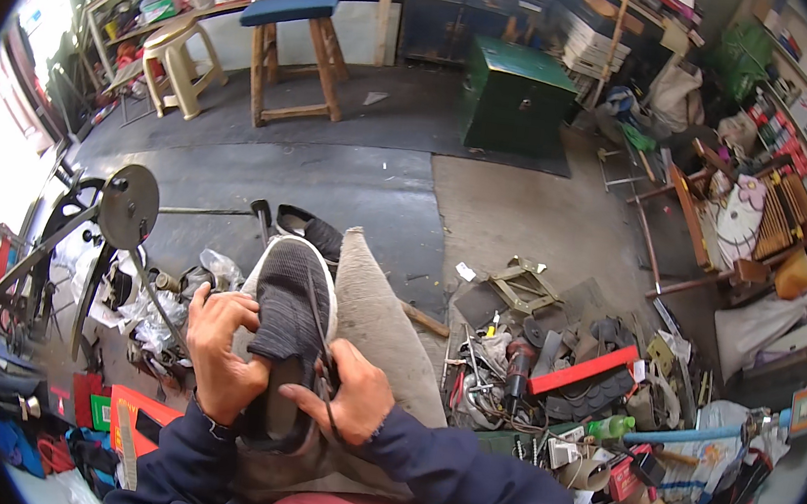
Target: The person removes the insole from a black slip-on shoe using shears, then inserts a new yellow insole. They adjust the shoe's upper and sole, inspect the fit, and prepare a needle and thread to stitch the shoe.
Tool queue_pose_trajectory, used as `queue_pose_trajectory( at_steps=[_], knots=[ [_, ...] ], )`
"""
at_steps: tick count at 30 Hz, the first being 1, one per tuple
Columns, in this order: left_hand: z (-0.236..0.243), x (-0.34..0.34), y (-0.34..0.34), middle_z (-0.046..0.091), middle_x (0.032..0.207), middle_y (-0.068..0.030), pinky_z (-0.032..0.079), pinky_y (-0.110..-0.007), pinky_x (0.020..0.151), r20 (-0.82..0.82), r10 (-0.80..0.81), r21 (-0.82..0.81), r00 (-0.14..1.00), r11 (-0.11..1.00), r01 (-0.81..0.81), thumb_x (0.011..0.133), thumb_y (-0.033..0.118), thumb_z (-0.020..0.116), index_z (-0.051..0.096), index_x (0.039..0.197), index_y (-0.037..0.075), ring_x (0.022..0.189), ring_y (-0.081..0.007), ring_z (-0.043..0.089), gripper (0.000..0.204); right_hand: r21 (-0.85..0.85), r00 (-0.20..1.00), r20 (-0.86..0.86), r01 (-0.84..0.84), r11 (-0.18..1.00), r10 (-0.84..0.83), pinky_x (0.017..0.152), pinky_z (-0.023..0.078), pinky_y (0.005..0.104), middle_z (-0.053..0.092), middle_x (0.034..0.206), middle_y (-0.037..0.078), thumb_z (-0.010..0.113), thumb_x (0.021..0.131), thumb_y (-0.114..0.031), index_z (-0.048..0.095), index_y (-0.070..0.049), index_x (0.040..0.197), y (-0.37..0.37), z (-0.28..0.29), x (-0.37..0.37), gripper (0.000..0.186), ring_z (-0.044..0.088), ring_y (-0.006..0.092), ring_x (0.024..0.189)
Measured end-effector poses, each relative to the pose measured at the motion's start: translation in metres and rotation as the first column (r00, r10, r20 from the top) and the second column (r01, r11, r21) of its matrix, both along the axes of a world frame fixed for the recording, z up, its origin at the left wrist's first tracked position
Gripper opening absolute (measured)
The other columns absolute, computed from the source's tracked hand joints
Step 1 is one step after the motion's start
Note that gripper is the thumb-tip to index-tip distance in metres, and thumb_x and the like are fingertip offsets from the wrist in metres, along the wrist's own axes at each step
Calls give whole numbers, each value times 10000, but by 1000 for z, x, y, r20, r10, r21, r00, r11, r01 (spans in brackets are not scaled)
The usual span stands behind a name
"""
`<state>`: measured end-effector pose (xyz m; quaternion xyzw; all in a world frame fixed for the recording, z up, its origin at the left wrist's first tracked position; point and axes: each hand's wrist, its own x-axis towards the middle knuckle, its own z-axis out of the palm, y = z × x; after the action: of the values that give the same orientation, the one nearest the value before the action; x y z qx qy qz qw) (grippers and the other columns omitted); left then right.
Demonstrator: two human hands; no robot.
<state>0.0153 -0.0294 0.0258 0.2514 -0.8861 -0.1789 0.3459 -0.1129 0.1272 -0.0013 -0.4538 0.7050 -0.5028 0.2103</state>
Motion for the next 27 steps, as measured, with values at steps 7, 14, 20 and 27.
queue_pose_trajectory(
  at_steps=[7,14,20,27],
  knots=[
    [-13,-5,6,654,831,-114,500,-355,636,-57,99,344,993,936,-73,778,63,748,634,994,25,682,-252,632,247,3,999,8,33,999,-33,728,518,415,610,876,178,750,858,-169,544,-37,1029,-24,-13,-9,299,636,378,777],
    [-40,35,7,507,597,-24,360,-313,501,-8,102,522,995,849,-83,914,98,724,589,840,14,557,-81,424,175,-35,979,193,77,996,-69,750,543,348,679,935,123,722,896,-99,575,-29,1114,-21,-31,-15,272,660,200,818],
    [-40,37,13,487,539,-46,354,-323,469,-57,162,577,985,810,-100,930,206,769,577,700,21,501,-89,427,353,-70,772,635,61,996,-2,679,564,300,663,932,99,661,958,-47,544,9,1199,-5,-25,-22,274,656,151,748],
    [-45,38,19,489,573,-164,372,-389,477,-115,146,531,983,845,-63,939,216,750,546,677,34,461,-276,434,378,13,631,703,-472,882,327,589,473,298,575,675,50,548,979,-678,641,99,1020,61,10,-51,783,577,156,609]
  ],
)
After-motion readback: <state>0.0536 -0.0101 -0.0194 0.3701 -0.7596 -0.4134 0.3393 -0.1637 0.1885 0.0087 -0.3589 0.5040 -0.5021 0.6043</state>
